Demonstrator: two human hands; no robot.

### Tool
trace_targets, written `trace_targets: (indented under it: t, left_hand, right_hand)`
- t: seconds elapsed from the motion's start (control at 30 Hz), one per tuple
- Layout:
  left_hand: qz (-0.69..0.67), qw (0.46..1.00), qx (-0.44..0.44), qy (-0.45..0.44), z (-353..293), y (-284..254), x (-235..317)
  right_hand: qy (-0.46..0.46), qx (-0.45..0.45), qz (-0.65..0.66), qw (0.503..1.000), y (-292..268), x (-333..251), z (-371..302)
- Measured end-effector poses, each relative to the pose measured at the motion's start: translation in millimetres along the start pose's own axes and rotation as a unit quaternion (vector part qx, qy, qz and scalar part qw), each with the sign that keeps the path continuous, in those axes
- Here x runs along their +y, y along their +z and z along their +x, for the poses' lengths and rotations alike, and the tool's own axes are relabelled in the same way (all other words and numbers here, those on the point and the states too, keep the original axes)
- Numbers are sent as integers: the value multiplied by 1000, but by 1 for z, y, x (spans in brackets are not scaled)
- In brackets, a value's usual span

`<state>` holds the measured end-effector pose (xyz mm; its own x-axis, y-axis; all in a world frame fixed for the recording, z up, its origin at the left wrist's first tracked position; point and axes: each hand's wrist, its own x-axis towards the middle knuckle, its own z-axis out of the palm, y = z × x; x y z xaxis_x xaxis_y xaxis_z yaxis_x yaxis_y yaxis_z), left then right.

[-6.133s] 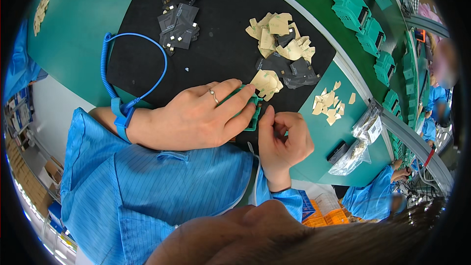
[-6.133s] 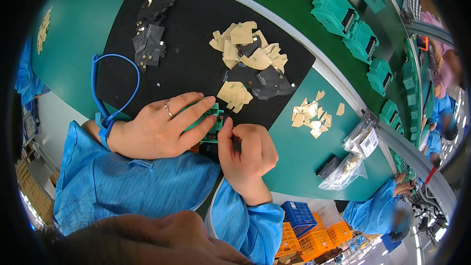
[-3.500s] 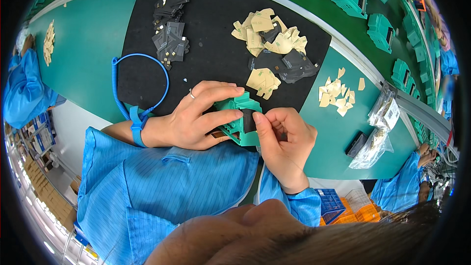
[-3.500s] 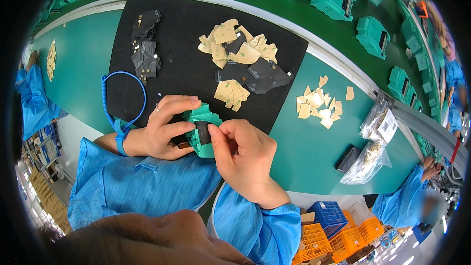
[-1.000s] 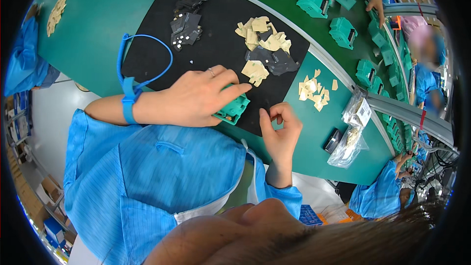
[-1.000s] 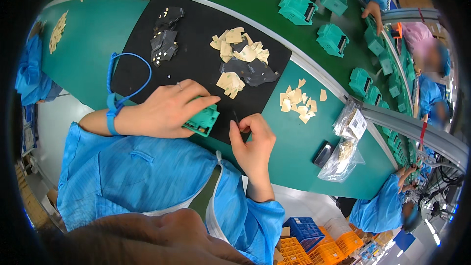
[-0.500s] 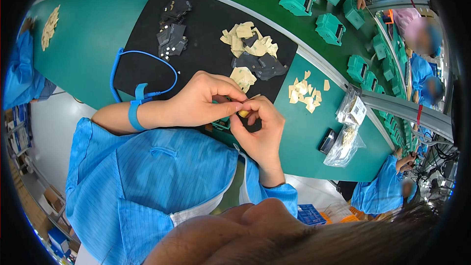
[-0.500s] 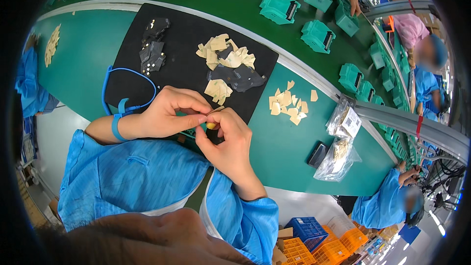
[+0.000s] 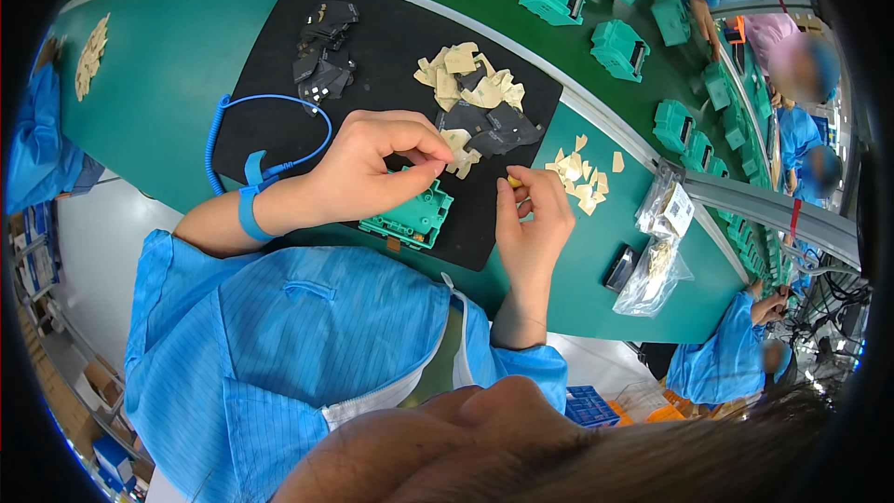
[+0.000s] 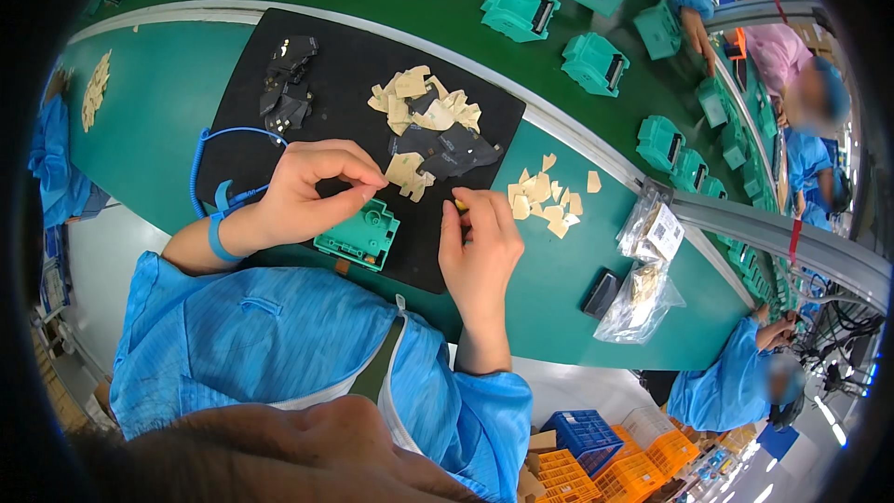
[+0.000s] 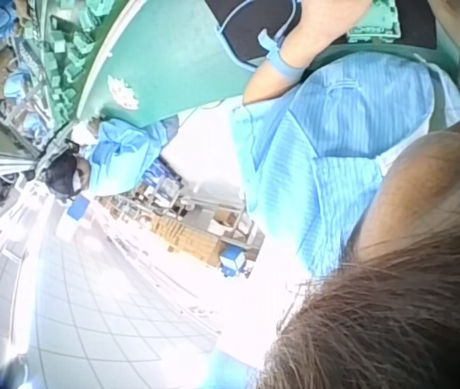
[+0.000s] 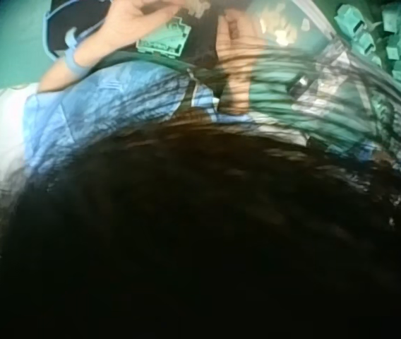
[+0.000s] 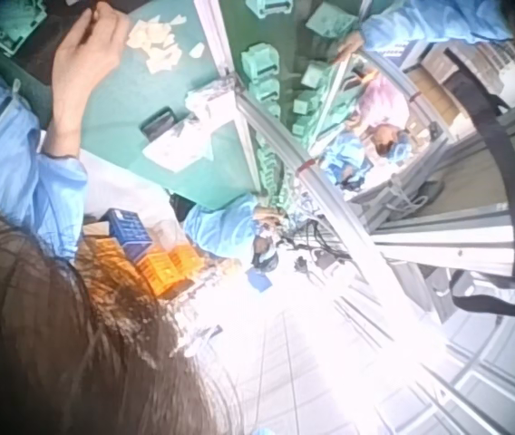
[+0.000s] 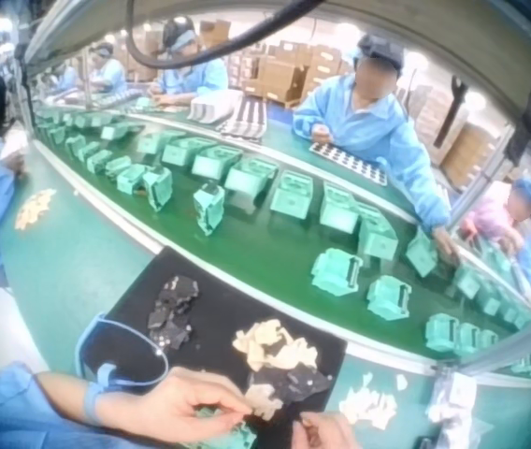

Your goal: Manually assemble plastic and electronic components on a production line.

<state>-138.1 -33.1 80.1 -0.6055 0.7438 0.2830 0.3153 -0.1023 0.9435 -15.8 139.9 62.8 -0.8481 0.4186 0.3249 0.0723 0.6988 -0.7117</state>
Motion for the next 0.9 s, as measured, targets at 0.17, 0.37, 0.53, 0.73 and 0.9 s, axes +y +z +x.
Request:
trace_targets:
  t: [0.17, 0.37, 0.53, 0.73, 0.9]
  left_hand:
    - [36, 999, 2, 34, -1, 6, -6]
    - [69, 996, -3, 60, -10, 5, -4]
    - [78, 996, 10, 37, -20, -2, -4]
    - [22, 999, 16, -26, -18, 8, -2]
    - [-244, 962, -31, -117, -11, 26, 1]
  right_hand:
    - [-97, -35, -140, 985, 12, 4, 19]
    - [-81, -81, -162, 980, 18, 16, 28]
    - [-55, -58, -194, 978, 15, 13, 31]
    - [-129, 2, -86, 988, 8, 3, 16]
    - [-305, 84, -128, 940, 6, -29, -5]
